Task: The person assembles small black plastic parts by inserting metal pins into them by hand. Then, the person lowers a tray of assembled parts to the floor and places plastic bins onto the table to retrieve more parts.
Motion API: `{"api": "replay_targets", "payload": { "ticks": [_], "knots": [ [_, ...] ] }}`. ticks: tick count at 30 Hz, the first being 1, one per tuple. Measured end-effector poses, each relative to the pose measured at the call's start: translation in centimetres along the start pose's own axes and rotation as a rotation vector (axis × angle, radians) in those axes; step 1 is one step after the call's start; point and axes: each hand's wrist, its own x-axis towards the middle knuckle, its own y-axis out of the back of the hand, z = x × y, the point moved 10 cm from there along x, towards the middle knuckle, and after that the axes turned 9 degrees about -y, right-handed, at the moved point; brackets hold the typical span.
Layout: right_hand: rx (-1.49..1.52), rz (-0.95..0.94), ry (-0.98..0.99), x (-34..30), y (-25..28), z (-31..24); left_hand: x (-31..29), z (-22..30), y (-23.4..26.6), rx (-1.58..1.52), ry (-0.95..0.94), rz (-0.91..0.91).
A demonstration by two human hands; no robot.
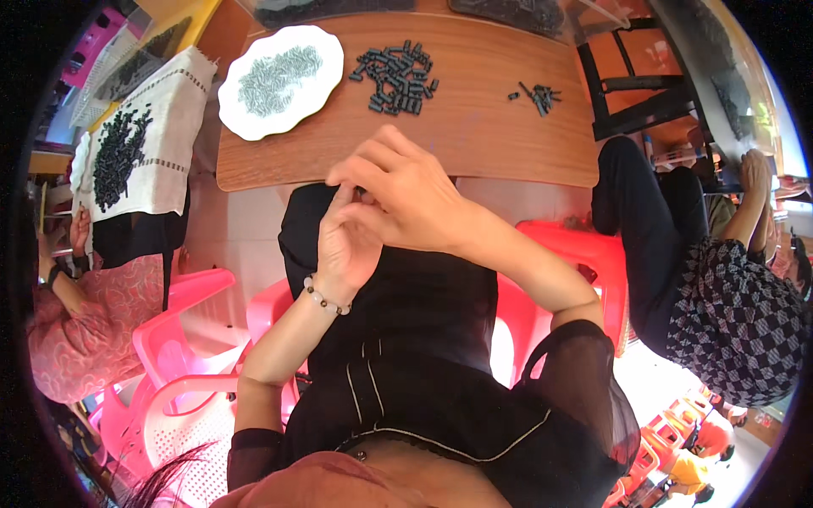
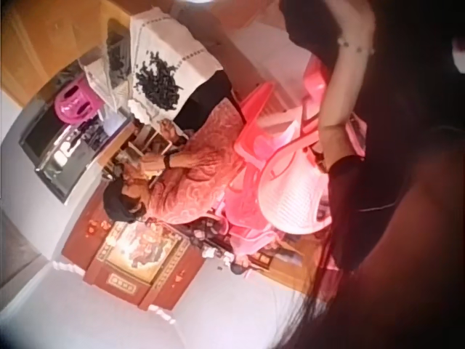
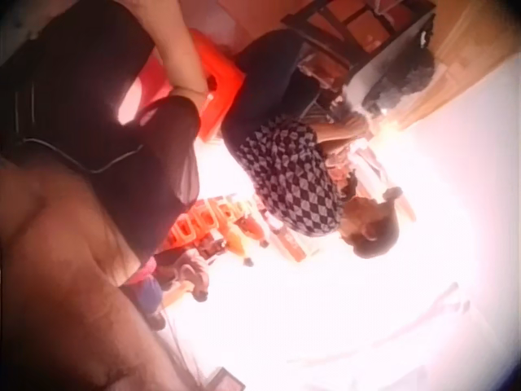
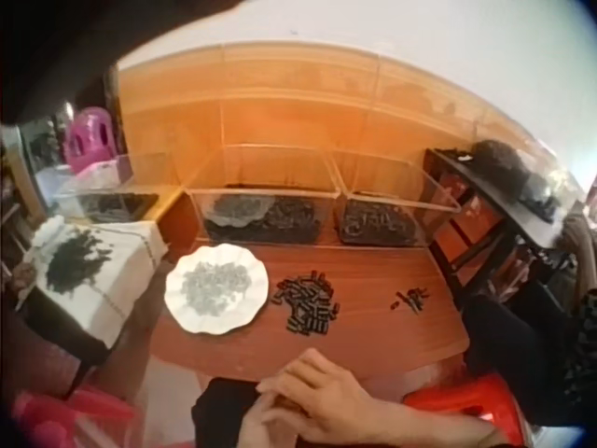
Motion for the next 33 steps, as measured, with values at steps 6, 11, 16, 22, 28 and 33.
{"api": "replay_targets", "payload": {
  "ticks": [6,11,16,22,28,33],
  "knots": [
    [-0.098,-0.068,-0.039,-0.1,-0.4,1.1,-0.2,-0.2,-0.2,-0.040,0.060,-0.038],
    [-0.163,-0.050,-0.035,0.3,0.1,0.7,0.2,0.1,0.1,-0.020,0.065,-0.047],
    [-0.196,-0.034,0.016,0.7,0.3,0.7,0.3,0.1,0.1,-0.031,0.076,-0.011],
    [-0.188,0.014,0.035,1.8,2.1,1.1,-0.2,0.4,-0.5,-0.001,0.094,0.014],
    [-0.306,0.161,0.036,5.0,7.4,2.8,-0.6,0.3,-1.0,0.061,0.062,-0.101],
    [-0.458,0.462,0.166,9.1,15.6,5.7,-10.2,6.2,-14.6,0.932,-0.779,-1.003]
  ]
}}
